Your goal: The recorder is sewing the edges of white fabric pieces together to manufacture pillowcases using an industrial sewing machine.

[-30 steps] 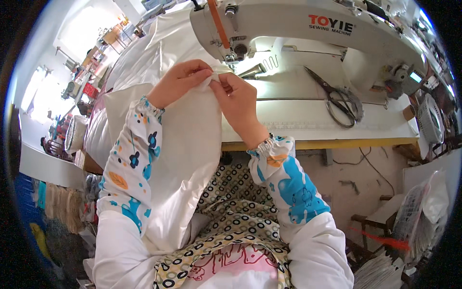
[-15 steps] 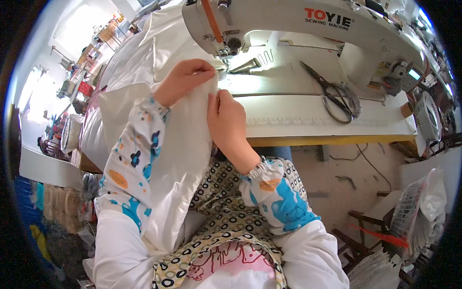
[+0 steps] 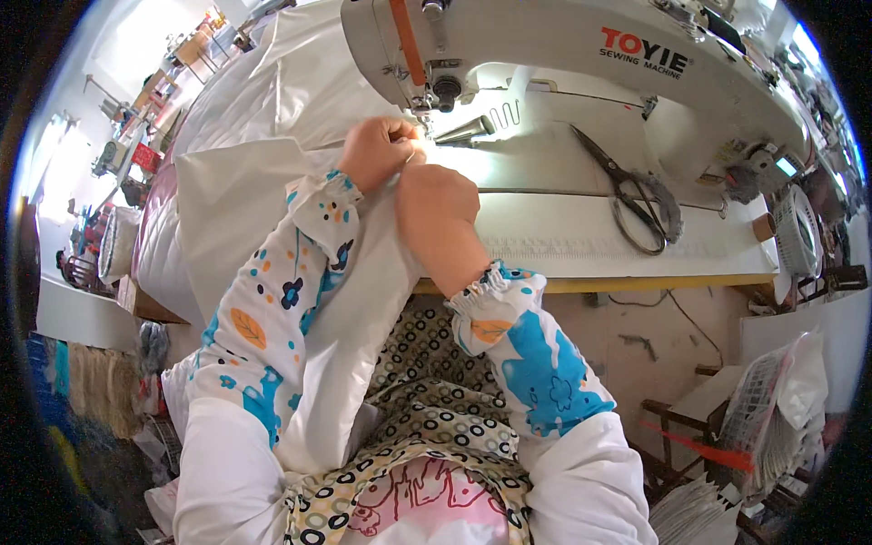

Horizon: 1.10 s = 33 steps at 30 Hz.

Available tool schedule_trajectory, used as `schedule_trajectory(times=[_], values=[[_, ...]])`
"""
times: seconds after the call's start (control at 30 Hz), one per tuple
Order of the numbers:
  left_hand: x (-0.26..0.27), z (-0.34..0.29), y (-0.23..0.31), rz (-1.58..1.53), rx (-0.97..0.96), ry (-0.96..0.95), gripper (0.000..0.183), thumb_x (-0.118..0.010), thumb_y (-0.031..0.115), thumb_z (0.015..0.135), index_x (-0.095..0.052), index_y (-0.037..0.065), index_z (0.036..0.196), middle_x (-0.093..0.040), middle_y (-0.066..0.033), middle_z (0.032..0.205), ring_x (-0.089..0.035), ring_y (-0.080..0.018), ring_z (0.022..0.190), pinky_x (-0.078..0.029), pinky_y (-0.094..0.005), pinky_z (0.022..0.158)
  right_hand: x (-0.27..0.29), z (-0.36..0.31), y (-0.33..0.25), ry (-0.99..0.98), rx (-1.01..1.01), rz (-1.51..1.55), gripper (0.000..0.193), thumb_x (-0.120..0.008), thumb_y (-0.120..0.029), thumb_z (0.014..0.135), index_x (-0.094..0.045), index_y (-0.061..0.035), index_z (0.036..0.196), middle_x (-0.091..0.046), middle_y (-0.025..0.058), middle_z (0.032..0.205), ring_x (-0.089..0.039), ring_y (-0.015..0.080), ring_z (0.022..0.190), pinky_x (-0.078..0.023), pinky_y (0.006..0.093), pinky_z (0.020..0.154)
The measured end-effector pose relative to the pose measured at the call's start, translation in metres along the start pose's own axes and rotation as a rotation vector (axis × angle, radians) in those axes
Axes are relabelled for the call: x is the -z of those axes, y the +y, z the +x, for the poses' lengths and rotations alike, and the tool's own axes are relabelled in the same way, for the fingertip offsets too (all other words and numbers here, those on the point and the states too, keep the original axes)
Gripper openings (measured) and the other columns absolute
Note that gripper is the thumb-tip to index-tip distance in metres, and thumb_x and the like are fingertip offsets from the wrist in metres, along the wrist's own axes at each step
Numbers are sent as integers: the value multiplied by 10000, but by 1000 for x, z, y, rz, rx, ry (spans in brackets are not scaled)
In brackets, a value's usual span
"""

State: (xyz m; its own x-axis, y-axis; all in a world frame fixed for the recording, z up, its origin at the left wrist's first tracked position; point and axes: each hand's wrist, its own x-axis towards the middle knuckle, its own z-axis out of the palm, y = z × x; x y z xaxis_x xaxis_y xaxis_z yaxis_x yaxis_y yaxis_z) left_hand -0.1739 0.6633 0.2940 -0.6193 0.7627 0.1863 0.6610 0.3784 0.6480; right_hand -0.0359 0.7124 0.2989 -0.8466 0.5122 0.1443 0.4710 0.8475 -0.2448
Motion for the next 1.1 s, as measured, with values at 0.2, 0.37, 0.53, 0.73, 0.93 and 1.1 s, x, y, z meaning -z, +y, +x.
schedule_trajectory(times=[0.2, 0.37, 0.53, 0.73, 0.93, 1.1], values=[[-3, 14, 1, -70, 100, 104, 248, -759, 180, 660, -662, 32, 834, -641, -49, 717, -589, -134, 655, -467, -303, 621, 1, 12, 4, -9, 24, 8, 176, -539, -98, 849, -606, -43, 1002, -699, 126, 814, -697, 302, 776, -555, 403, 645], [-11, 22, -6, 48, 77, 227, 183, -680, 187, 737, -605, 46, 826, -668, -145, 776, -652, -350, 779, -501, -408, 706, -4, 14, 8, 44, 24, 24, 167, -533, -124, 863, -617, -63, 993, -692, 127, 799, -693, 309, 774, -550, 417, 654], [-12, 27, -9, 35, 83, 229, 177, -667, 182, 759, -592, 40, 833, -658, -154, 785, -637, -362, 789, -486, -423, 712, -13, 14, 34, 304, 88, 156, 144, -573, -188, 886, -656, -78, 928, -665, 137, 741, -669, 298, 701, -521, 404, 613], [-9, 26, -5, 10, 79, 158, 179, -656, 138, 769, -585, 27, 889, -646, -141, 794, -630, -336, 784, -482, -405, 722, 10, 29, 83, 317, 10, 867, 179, -598, -184, 935, -643, -11, 921, -562, 30, 633, -514, 109, 543, -434, 256, 515], [-2, 23, -5, -18, 74, 133, 178, -648, 110, 762, -591, 11, 898, -638, -136, 780, -626, -320, 770, -484, -387, 719, 20, 40, 85, 151, 71, 1135, 158, -542, -127, 953, -633, 1, 930, -558, -5, 672, -505, 56, 569, -425, 217, 522], [-5, 27, -6, 51, 82, 134, 157, -646, 116, 758, -596, 15, 868, -642, -136, 785, -628, -315, 773, -483, -388, 725, 25, 54, 86, 170, 136, 1144, 151, -535, -121, 943, -625, -9, 897, -578, 4, 675, -497, 56, 557, -409, 205, 518]])
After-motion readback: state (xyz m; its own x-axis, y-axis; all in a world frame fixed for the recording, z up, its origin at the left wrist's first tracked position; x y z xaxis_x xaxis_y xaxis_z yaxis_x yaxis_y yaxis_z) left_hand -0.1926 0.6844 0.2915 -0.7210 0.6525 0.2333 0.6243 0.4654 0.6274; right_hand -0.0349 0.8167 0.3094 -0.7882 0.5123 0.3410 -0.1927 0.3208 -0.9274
